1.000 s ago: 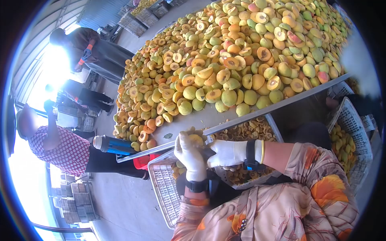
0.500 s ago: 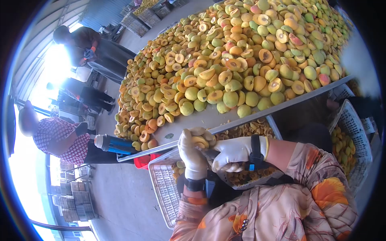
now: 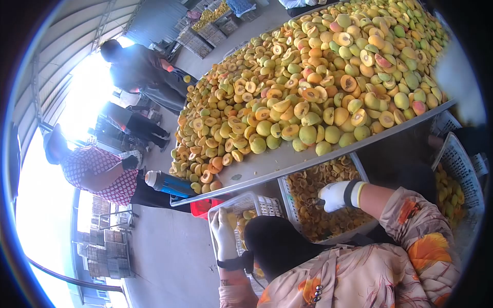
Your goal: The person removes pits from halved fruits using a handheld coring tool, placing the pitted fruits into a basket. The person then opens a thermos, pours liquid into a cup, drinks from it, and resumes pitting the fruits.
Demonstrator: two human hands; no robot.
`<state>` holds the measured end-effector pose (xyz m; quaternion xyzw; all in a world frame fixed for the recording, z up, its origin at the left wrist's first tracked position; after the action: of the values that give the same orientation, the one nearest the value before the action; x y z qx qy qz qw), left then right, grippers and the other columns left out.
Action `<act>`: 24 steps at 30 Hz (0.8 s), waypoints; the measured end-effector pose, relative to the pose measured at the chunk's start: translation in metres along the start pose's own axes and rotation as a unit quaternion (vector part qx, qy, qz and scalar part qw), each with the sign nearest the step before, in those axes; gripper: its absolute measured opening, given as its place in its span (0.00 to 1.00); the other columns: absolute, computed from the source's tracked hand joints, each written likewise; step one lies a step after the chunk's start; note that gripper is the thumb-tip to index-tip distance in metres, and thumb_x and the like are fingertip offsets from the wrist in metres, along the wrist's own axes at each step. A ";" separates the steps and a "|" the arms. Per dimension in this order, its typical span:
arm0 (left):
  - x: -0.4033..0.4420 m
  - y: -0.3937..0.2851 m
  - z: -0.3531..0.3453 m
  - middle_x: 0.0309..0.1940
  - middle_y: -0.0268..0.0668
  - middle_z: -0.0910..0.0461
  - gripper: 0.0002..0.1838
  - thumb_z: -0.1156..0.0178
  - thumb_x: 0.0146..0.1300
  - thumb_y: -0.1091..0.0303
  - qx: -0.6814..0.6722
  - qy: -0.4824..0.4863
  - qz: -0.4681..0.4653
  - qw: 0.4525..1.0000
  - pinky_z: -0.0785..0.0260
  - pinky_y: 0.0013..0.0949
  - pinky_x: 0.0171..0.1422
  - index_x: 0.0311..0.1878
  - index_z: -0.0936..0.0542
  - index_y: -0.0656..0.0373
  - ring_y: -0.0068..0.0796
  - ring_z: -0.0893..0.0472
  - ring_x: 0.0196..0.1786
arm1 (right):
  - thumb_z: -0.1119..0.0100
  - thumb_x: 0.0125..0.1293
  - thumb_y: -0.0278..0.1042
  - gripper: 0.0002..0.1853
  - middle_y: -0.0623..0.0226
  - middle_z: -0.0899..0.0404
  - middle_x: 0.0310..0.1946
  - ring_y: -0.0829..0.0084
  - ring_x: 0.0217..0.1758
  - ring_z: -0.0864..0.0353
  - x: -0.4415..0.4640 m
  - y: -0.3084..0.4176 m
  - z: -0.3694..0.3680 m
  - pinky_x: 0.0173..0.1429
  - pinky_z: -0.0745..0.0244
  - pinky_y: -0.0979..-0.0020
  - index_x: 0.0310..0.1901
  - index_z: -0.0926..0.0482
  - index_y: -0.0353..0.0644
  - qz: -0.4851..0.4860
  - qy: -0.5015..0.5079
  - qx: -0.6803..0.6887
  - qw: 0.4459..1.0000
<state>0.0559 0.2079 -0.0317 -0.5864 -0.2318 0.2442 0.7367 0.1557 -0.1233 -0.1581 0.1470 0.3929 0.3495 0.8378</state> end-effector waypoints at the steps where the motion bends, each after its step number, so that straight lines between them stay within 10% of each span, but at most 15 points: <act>1: 0.007 0.003 0.013 0.44 0.40 0.18 0.15 0.42 0.75 0.63 0.074 0.001 -0.039 0.997 0.25 0.35 0.54 0.47 0.17 0.68 0.31 0.18 0.47 | 0.41 0.58 0.38 0.13 0.56 0.18 0.23 0.57 0.27 0.16 -0.019 0.013 0.016 0.33 0.23 0.56 0.38 0.20 0.35 -0.007 0.007 0.045 0.999; 6: 0.066 -0.004 0.009 0.51 0.48 0.19 0.20 0.35 0.66 0.65 0.341 0.002 -0.167 0.925 0.27 0.42 0.59 0.58 0.19 0.65 0.44 0.19 0.53 | 0.41 0.59 0.40 0.20 0.46 0.14 0.42 0.47 0.48 0.14 -0.031 0.025 0.041 0.52 0.22 0.51 0.49 0.19 0.36 0.007 -0.039 0.064 0.997; 17: 0.230 0.037 -0.156 0.69 0.52 0.27 0.44 0.32 0.55 0.58 0.541 0.230 -0.251 0.769 0.33 0.47 0.72 0.76 0.33 0.60 0.54 0.26 0.67 | 0.44 0.61 0.40 0.14 0.52 0.14 0.29 0.53 0.35 0.12 -0.009 0.043 0.041 0.41 0.19 0.53 0.42 0.22 0.38 0.051 -0.011 0.009 0.999; 22: 0.207 0.022 -0.174 0.51 0.47 0.17 0.26 0.34 0.59 0.51 0.605 0.275 -0.195 0.721 0.22 0.48 0.52 0.54 0.17 0.61 0.49 0.16 0.51 | 0.45 0.62 0.39 0.14 0.55 0.15 0.25 0.54 0.31 0.12 -0.008 0.045 0.050 0.38 0.19 0.55 0.43 0.23 0.38 0.037 0.018 0.067 0.997; 24: 0.227 0.053 -0.156 0.46 0.46 0.16 0.24 0.34 0.60 0.53 0.534 0.227 -0.136 0.803 0.22 0.42 0.42 0.53 0.19 0.61 0.45 0.15 0.43 | 0.45 0.62 0.39 0.14 0.55 0.15 0.25 0.55 0.30 0.12 -0.006 0.046 0.053 0.37 0.19 0.56 0.43 0.23 0.38 0.042 0.002 0.081 0.996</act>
<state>0.3244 0.2448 -0.1030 -0.1017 0.0310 0.0865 0.9906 0.1717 -0.0932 -0.0968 0.2304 0.4151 0.3518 0.8068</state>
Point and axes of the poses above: each hand's wrist, its own x-axis towards the middle knuckle, its own z-axis out of the back of the hand, y = z × x, the point moved 10 cm from there along x, towards the middle knuckle
